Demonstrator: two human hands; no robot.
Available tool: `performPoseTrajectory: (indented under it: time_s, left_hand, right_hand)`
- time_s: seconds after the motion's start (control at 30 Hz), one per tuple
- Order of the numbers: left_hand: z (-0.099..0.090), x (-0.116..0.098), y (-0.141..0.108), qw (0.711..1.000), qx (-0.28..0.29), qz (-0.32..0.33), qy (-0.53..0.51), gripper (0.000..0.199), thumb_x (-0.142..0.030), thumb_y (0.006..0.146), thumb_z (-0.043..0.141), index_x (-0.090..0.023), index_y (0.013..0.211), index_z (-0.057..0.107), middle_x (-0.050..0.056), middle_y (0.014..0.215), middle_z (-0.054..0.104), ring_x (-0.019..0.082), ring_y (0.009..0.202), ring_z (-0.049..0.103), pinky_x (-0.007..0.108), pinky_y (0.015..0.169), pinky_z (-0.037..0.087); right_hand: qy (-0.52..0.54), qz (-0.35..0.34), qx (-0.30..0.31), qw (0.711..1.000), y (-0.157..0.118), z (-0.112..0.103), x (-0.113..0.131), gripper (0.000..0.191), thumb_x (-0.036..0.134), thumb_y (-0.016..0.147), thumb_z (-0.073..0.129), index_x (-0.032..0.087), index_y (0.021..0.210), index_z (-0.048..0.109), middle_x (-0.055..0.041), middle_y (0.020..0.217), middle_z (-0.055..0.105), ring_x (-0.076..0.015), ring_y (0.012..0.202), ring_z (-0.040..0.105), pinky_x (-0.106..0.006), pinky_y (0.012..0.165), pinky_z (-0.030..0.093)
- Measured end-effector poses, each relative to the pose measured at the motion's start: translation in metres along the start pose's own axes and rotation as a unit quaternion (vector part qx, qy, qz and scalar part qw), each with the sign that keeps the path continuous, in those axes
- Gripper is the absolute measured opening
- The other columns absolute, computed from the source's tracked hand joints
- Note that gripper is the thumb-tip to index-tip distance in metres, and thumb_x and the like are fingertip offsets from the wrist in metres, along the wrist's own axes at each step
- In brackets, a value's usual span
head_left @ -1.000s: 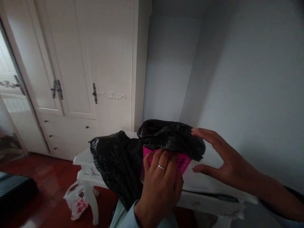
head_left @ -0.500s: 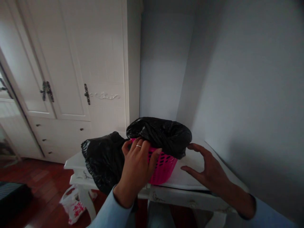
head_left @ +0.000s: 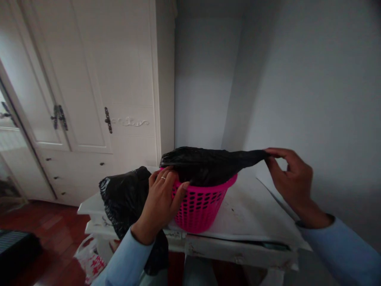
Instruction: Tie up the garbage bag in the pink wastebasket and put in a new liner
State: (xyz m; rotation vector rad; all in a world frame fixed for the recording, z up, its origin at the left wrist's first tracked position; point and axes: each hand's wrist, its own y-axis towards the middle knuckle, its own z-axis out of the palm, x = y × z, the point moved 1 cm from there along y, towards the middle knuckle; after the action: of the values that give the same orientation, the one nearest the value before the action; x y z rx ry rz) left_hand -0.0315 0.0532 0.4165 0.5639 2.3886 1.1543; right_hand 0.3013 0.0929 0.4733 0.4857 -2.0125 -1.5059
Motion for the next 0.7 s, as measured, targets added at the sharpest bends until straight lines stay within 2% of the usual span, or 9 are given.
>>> performPoseTrajectory:
  time_s: [0.07,0.17,0.23,0.3,0.33,0.43,0.5,0.63,0.7]
  left_hand:
    - [0.002,0.003,0.002,1.0,-0.008,0.003,-0.018,0.026,-0.041,0.102,0.043,-0.02,0.103,0.059,0.011,0.113,0.071,0.029,0.129,0.056,0.049,0.11,0.035]
    - [0.005,0.004,0.006,0.999,-0.003,-0.001,-0.043,0.026,-0.04,0.101,0.043,-0.021,0.1,0.06,0.011,0.111,0.073,0.029,0.131,0.056,0.049,0.11,0.038]
    - [0.005,0.004,0.008,0.998,0.001,-0.008,-0.058,0.026,-0.04,0.1,0.044,-0.021,0.098,0.061,0.011,0.109,0.074,0.029,0.13,0.057,0.05,0.11,0.039]
    - [0.004,0.004,0.009,0.997,0.003,-0.018,-0.079,0.024,-0.04,0.099,0.046,-0.022,0.094,0.061,0.01,0.108,0.074,0.03,0.13,0.058,0.051,0.111,0.039]
    - [0.004,0.005,0.009,0.995,0.004,-0.024,-0.095,0.024,-0.041,0.098,0.048,-0.022,0.093,0.062,0.01,0.109,0.075,0.03,0.13,0.058,0.051,0.112,0.039]
    - [0.002,0.009,0.007,0.982,-0.012,-0.066,-0.179,0.023,-0.041,0.098,0.051,-0.023,0.094,0.064,0.01,0.115,0.074,0.028,0.126,0.06,0.047,0.11,0.043]
    - [0.001,0.014,0.008,0.959,-0.05,-0.109,-0.257,0.024,-0.042,0.098,0.052,-0.022,0.098,0.065,0.01,0.116,0.073,0.025,0.117,0.064,0.042,0.104,0.047]
    - [0.0,0.035,0.021,0.899,-0.17,-0.229,-0.333,0.025,-0.044,0.089,0.059,-0.021,0.096,0.063,0.007,0.104,0.071,0.022,0.1,0.066,0.034,0.086,0.052]
    - [0.001,0.052,0.034,0.873,-0.185,-0.304,-0.333,0.03,-0.047,0.083,0.061,-0.02,0.096,0.063,0.007,0.106,0.069,0.022,0.098,0.065,0.031,0.076,0.051]
  right_hand:
    - [0.033,0.042,0.017,0.998,0.032,0.007,-0.003,0.012,0.031,0.089,0.064,0.027,0.096,0.073,-0.0062,0.095,0.075,-0.0251,0.081,0.071,-0.045,0.08,0.059]
    - [0.146,0.172,0.048,0.973,0.069,0.042,-0.014,0.017,0.03,0.083,0.062,0.023,0.095,0.071,-0.005,0.087,0.073,-0.0166,0.056,0.064,-0.036,0.056,0.056]
    - [0.232,0.24,0.108,0.936,0.081,0.07,-0.019,0.018,0.031,0.078,0.065,0.02,0.092,0.069,-0.0046,0.082,0.072,-0.0162,0.058,0.065,-0.032,0.052,0.055]
    - [0.294,0.233,0.152,0.914,0.085,0.089,-0.016,0.02,0.032,0.075,0.068,0.02,0.091,0.069,-0.0046,0.084,0.072,-0.0178,0.07,0.069,-0.034,0.061,0.059]
    - [0.313,0.208,0.145,0.915,0.086,0.093,-0.013,0.021,0.033,0.075,0.069,0.021,0.092,0.069,-0.0048,0.088,0.073,-0.0185,0.077,0.07,-0.035,0.067,0.061]
    - [0.331,0.133,0.015,0.934,0.086,0.085,-0.002,0.02,0.031,0.079,0.067,0.025,0.098,0.067,-0.0049,0.108,0.072,-0.0196,0.095,0.07,-0.037,0.082,0.061]
    - [0.334,0.124,-0.031,0.934,0.085,0.072,0.0,0.025,0.032,0.08,0.067,0.028,0.104,0.063,-0.0041,0.117,0.07,-0.0184,0.09,0.07,-0.036,0.078,0.061]
    - [0.329,0.232,0.022,0.915,0.08,0.056,-0.026,0.031,0.04,0.079,0.069,0.029,0.106,0.059,-0.0034,0.108,0.071,-0.0115,0.053,0.059,-0.031,0.051,0.054]
    - [0.292,0.293,0.026,0.91,0.074,0.054,-0.053,0.025,0.043,0.079,0.067,0.027,0.096,0.057,-0.0037,0.095,0.07,-0.0114,0.048,0.055,-0.029,0.044,0.048]
